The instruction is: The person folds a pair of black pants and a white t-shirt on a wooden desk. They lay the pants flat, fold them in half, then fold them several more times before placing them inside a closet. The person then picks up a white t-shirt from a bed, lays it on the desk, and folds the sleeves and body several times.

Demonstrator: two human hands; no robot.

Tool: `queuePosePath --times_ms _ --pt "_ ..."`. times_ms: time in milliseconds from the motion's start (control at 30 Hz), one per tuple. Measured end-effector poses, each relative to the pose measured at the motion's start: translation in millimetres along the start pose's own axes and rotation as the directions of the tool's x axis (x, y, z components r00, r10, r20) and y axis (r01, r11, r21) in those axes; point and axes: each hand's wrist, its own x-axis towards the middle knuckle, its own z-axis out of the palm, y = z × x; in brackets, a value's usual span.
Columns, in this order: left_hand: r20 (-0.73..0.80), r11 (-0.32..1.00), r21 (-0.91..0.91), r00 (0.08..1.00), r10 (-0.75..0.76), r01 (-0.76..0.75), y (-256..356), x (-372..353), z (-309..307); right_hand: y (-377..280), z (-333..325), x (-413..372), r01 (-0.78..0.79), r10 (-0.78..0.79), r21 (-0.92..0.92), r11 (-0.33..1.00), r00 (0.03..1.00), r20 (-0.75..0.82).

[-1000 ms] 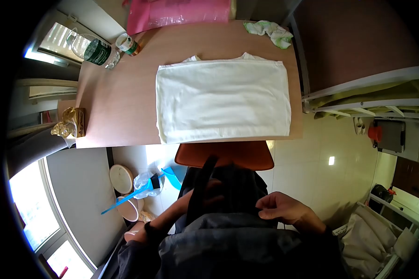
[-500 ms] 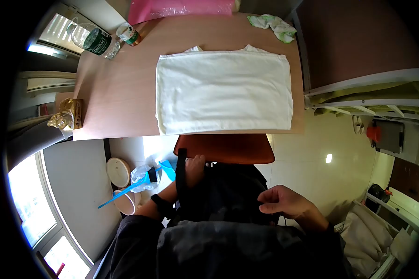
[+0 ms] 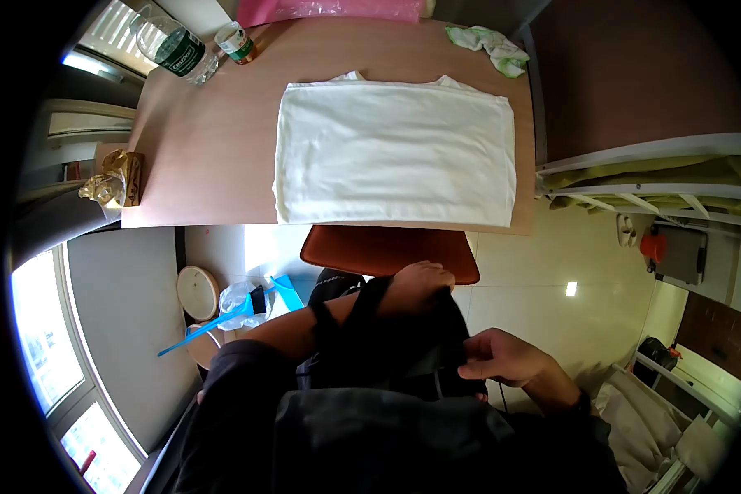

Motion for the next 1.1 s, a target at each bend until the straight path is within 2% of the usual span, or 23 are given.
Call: queuePosePath --times_ms 33,133,233,267,300,367,400,433,467,533,600,667,733,767,800,833,867,900,933,967,1000,1067,1100 --pt "0.046 0.994 -0.104 0.999 -0.011 0.015 0.3 2.2 0.3 1.3 0.6 -1.1 0.003 -0.004 -0.086 0.996 1.000 -0.011" --pt "0.160 0.999 -0.038 0.987 0.032 -0.026 13.0 1.6 11.7 8.9 -4.3 -4.9 0.075 -0.082 -0.238 0.968 0.996 -0.020" --pt "0.109 0.958 -0.279 0.993 -0.037 0.066 19.1 -27.5 -38.9 9.5 1.8 -8.6 -0.016 0.016 -0.022 1.000 1.000 0.008" --pt "0.230 0.937 -0.266 0.959 -0.168 0.228 9.6 -50.1 -55.0 11.0 1.4 -8.7 -0.007 0.007 -0.011 1.000 1.000 0.005" --pt "0.343 0.893 -0.234 0.892 -0.294 0.384 -2.5 -77.4 -70.1 12.8 1.3 -9.5 -0.010 0.010 0.010 1.000 1.000 0.001" --pt "0.384 0.856 0.129 0.770 -0.509 0.502 -11.3 -121.3 -87.2 16.5 -0.5 -10.1 -0.005 0.006 0.038 0.999 1.000 -0.006" --pt "0.546 0.642 0.323 0.417 -0.727 0.696 -23.6 -143.0 -85.2 19.8 -2.0 -8.3 -0.005 0.005 0.063 0.998 1.000 0.000" --pt "0.550 0.562 0.210 0.379 -0.744 0.800 -12.2 -154.8 -88.6 20.6 -3.1 -6.2 -0.004 0.003 0.083 0.997 1.000 0.008" --pt "0.478 0.641 0.090 0.532 -0.699 0.762 -27.0 -177.2 -76.5 20.0 -2.1 -5.4 -0.002 0.001 0.083 0.997 1.000 0.012" --pt "0.176 0.733 0.521 0.785 -0.594 0.438 -51.9 -201.9 -66.9 16.4 0.1 -3.0 0.011 -0.013 0.065 0.998 1.000 0.020" --pt "-0.113 0.475 0.470 0.585 -0.803 0.744 -60.0 -200.4 -83.1 14.5 0.9 -0.3 0.016 -0.018 0.047 0.999 0.999 0.047" --pt "-0.162 0.391 0.462 0.509 -0.846 0.796 -85.6 -224.3 -85.4 13.6 1.5 0.4 0.020 -0.022 0.030 0.999 0.998 0.066" --pt "-0.154 0.442 0.394 0.532 -0.833 0.806 -116.6 -265.0 -64.7 10.6 0.8 0.5 0.041 -0.043 0.032 0.999 0.997 0.071" --pt "0.004 0.641 0.100 0.644 -0.765 0.761 -121.9 -291.4 -65.6 9.5 1.1 -0.5 0.039 -0.041 0.031 0.999 0.997 0.072" --pt "0.180 0.431 -0.375 0.520 -0.835 0.821 -81.4 -279.3 -73.6 9.5 1.6 -3.2 0.035 -0.037 0.036 0.999 0.998 0.051" --pt "0.396 0.088 -0.401 0.260 -0.881 0.912 -95.4 -317.4 -65.8 9.5 1.1 -5.7 0.031 -0.032 0.039 0.999 0.999 0.027" --pt "0.587 -0.209 -0.647 0.304 -0.750 0.733 -38.7 -291.2 -85.7 12.4 -1.1 -6.3 0.028 -0.029 0.040 0.999 0.999 0.023" --pt "0.658 -0.302 -0.699 0.419 -0.626 0.648 -40.2 -327.7 -74.0 17.7 -4.3 -5.7 0.020 -0.022 0.077 0.997 1.000 0.022" --pt "0.749 0.399 -0.162 0.376 -0.546 0.902 -13.4 -300.2 -88.6 20.4 -6.7 -4.9 0.015 -0.017 0.113 0.993 1.000 0.021" --pt "0.771 0.110 -0.281 0.292 -0.565 0.953 30.3 -275.9 -100.5 20.7 -7.6 -4.8 0.016 -0.018 0.115 0.993 1.000 0.017" --pt "0.790 0.060 -0.326 0.307 -0.531 0.943 37.7 -281.7 -94.2 21.4 -7.6 -5.6 0.011 -0.014 0.125 0.992 1.000 0.027" --pt "0.665 0.145 -0.124 0.191 -0.722 0.982 48.5 -287.3 -86.3 19.2 -7.0 -5.2 0.000 -0.006 0.128 0.992 0.999 0.043" --pt "0.501 0.172 -0.244 0.276 -0.820 0.955 46.0 -294.4 -75.4 17.4 -4.9 -5.0 -0.003 -0.004 0.149 0.989 0.999 0.047"
